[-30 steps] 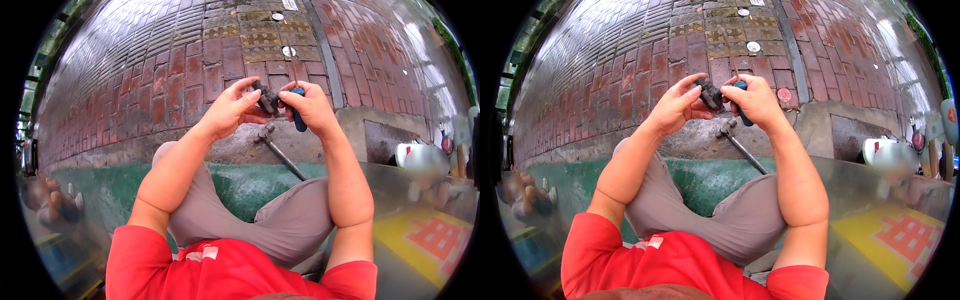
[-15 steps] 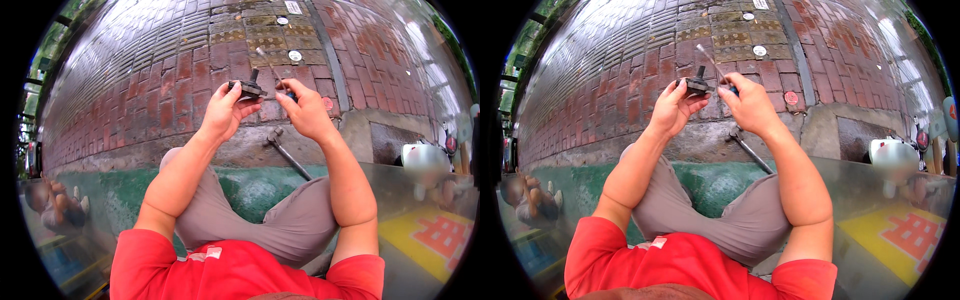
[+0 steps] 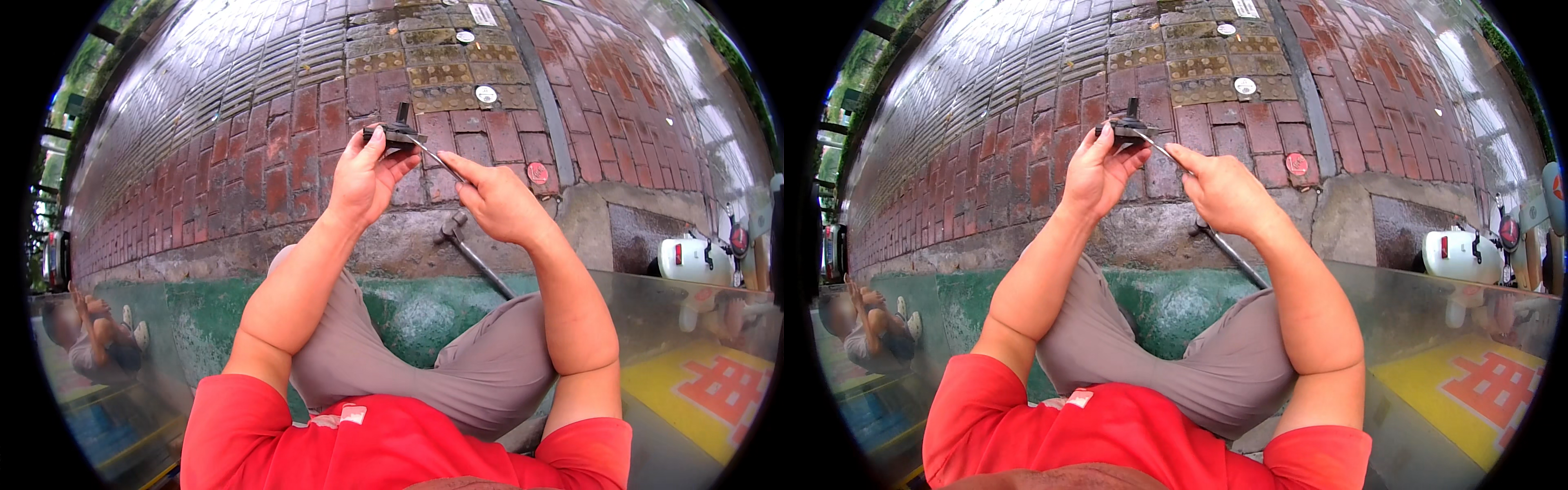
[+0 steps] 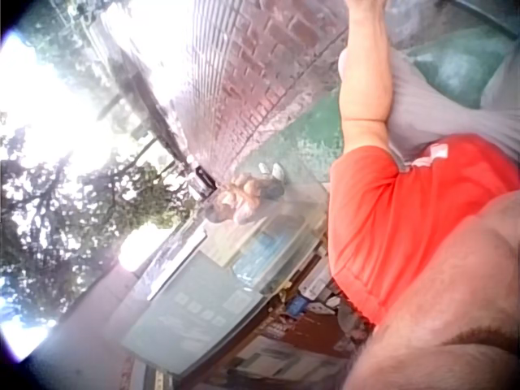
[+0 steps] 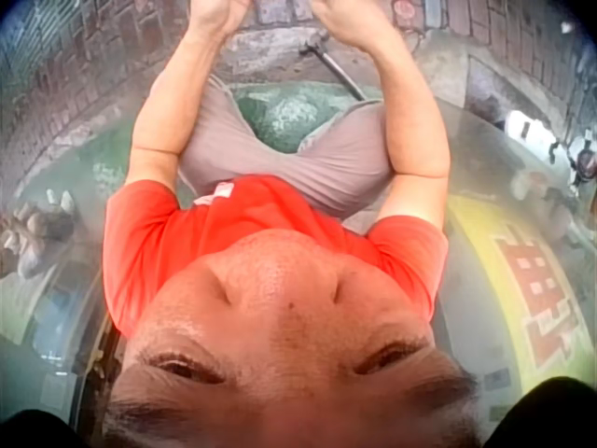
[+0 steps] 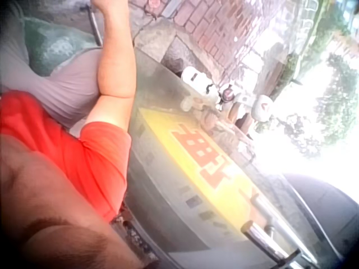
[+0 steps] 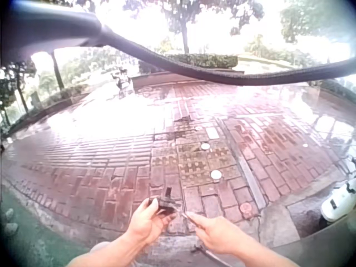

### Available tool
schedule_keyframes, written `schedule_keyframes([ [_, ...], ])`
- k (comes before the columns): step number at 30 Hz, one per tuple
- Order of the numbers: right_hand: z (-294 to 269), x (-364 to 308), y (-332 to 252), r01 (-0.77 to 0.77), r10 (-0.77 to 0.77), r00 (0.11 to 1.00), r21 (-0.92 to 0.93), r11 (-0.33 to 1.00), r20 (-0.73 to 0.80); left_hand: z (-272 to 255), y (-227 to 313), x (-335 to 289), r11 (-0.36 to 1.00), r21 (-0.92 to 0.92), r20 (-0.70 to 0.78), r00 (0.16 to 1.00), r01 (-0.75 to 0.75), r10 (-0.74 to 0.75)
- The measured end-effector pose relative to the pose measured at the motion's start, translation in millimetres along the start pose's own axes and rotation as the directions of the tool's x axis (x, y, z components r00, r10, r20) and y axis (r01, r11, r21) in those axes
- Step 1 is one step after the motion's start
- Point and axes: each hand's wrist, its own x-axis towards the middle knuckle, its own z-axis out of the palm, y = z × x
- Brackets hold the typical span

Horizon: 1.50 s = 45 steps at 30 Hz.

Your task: The person uses a screwdriver to pry and adjust a black mechanical part and uses a hammer to tap it while squatting on a green curb.

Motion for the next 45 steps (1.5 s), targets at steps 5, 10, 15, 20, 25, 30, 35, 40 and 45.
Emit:
schedule_keyframes([
  [5,0,1,0,-0.034,0.035,0.999,-0.029,0.999,0.026,1,-2,-1,0.997,0.058,-0.007,0.999,-0.042,0.042],
  [10,0,0,1,-0.015,0.015,1.000,-0.139,0.990,-0.003,8,-2,-3,0.969,0.228,-0.064,0.991,-0.099,0.116],
  [15,7,0,6,0.017,-0.026,0.999,-0.300,0.954,-0.027,0,-8,-2,0.912,0.373,-0.027,0.981,-0.169,0.193],
  [20,13,-3,-3,-0.050,0.067,0.997,-0.403,0.914,0.028,0,-13,-6,0.813,0.538,0.008,0.966,-0.223,0.260],
  [25,23,-2,-9,-0.084,0.086,0.996,-0.286,0.954,-0.006,-3,-15,-7,0.729,0.618,0.039,0.937,-0.295,0.346],
  [30,49,1,-7,-0.044,0.059,0.980,0.079,0.996,-0.191,3,-15,0,0.711,0.585,0.068,0.897,-0.391,0.437],
  [35,53,7,-19,-0.202,0.249,0.968,0.451,0.870,-0.045,3,-21,4,0.747,0.554,0.005,0.899,-0.366,0.437],
  [40,48,8,-35,-0.379,0.378,0.909,0.722,0.579,0.175,3,-25,5,0.885,0.363,-0.097,0.932,-0.293,0.348],
  [45,50,8,-29,-0.346,0.380,0.917,0.720,0.601,0.124,2,-21,5,0.958,0.143,-0.065,0.964,-0.247,0.258],
])
